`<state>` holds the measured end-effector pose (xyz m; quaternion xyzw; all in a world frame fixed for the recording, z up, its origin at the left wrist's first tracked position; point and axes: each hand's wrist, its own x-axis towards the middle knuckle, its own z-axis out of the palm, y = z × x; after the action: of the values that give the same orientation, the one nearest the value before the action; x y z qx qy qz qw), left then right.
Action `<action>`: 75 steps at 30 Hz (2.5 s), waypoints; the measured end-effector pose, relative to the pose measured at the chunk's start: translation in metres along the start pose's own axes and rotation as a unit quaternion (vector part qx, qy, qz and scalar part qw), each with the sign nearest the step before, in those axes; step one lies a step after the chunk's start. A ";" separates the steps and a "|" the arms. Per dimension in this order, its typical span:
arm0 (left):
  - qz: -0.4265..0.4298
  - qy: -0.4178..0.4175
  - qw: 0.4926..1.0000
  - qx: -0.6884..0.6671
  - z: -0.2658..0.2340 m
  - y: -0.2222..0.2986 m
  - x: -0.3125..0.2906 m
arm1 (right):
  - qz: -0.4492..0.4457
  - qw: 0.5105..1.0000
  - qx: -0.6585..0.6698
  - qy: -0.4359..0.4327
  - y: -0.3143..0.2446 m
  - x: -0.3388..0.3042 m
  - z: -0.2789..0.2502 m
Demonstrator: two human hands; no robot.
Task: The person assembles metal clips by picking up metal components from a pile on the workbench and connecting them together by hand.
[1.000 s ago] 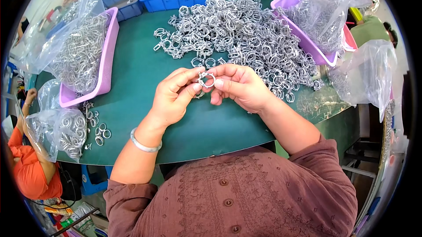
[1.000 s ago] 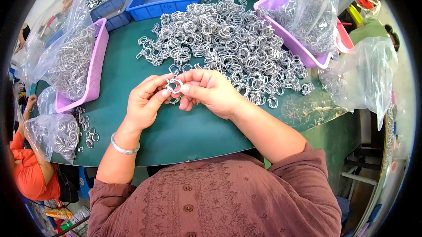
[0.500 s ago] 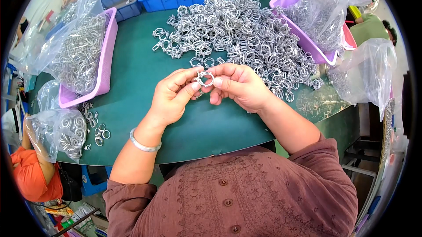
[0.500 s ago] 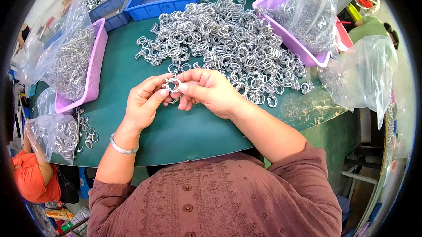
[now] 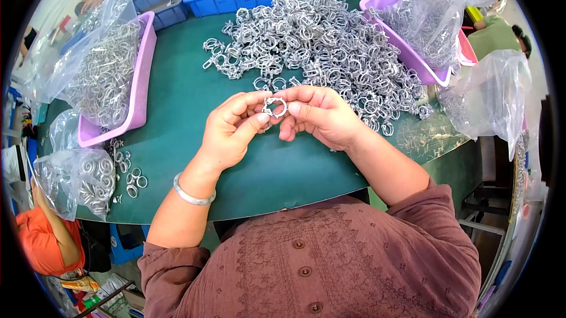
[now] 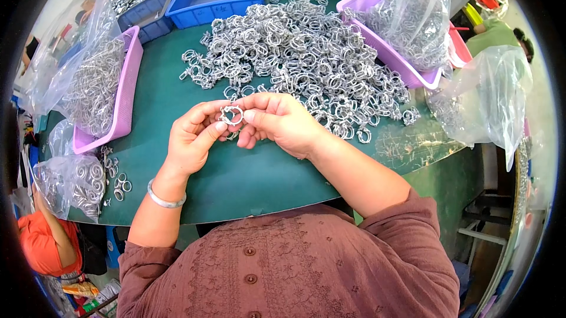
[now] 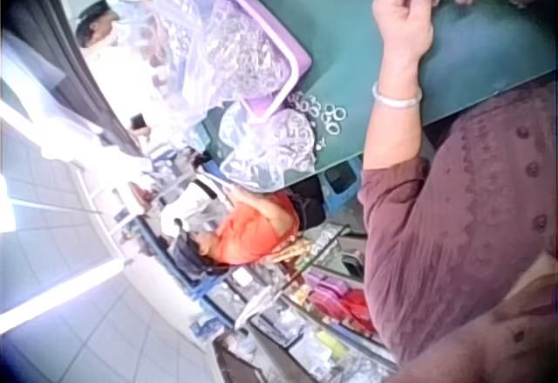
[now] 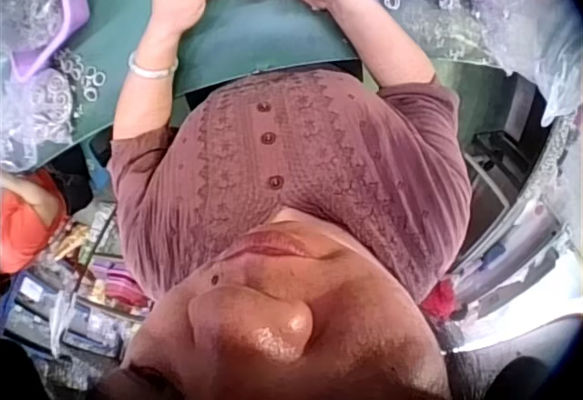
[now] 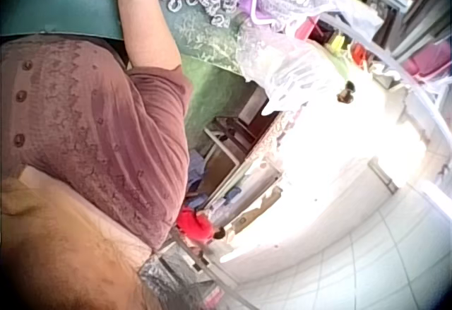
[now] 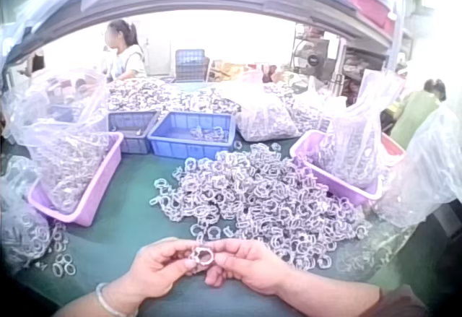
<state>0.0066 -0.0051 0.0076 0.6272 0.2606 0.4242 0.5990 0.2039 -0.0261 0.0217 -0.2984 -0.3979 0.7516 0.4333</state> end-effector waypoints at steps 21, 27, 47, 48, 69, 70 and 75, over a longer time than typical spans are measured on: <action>0.004 -0.016 0.999 -0.047 -0.001 -0.001 -0.001 | -0.018 0.997 -0.075 0.022 -0.003 -0.001 0.002; -0.001 -0.024 0.994 -0.102 -0.003 0.002 -0.001 | -0.083 0.989 -0.118 0.013 0.000 -0.001 0.003; 0.025 0.015 1.000 0.010 -0.003 0.001 -0.001 | -0.200 0.939 -0.280 0.020 0.005 -0.001 -0.003; 0.024 0.014 1.000 0.010 -0.002 0.001 0.000 | -0.200 0.939 -0.280 0.021 0.005 -0.001 -0.003; 0.105 0.010 0.981 0.161 -0.004 0.000 0.004 | -0.302 0.861 -0.404 0.065 0.005 -0.002 0.001; 0.096 0.009 0.983 0.156 -0.004 0.000 0.004 | -0.305 0.859 -0.407 0.064 0.005 -0.002 0.001; 0.055 0.007 0.994 0.098 -0.005 -0.003 0.003 | -0.313 0.854 -0.411 0.061 0.005 -0.001 0.001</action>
<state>0.0041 0.0003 0.0047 0.6937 0.2701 0.4330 0.5083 0.2011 -0.0289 0.0182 -0.3545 -0.7156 0.3240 0.5072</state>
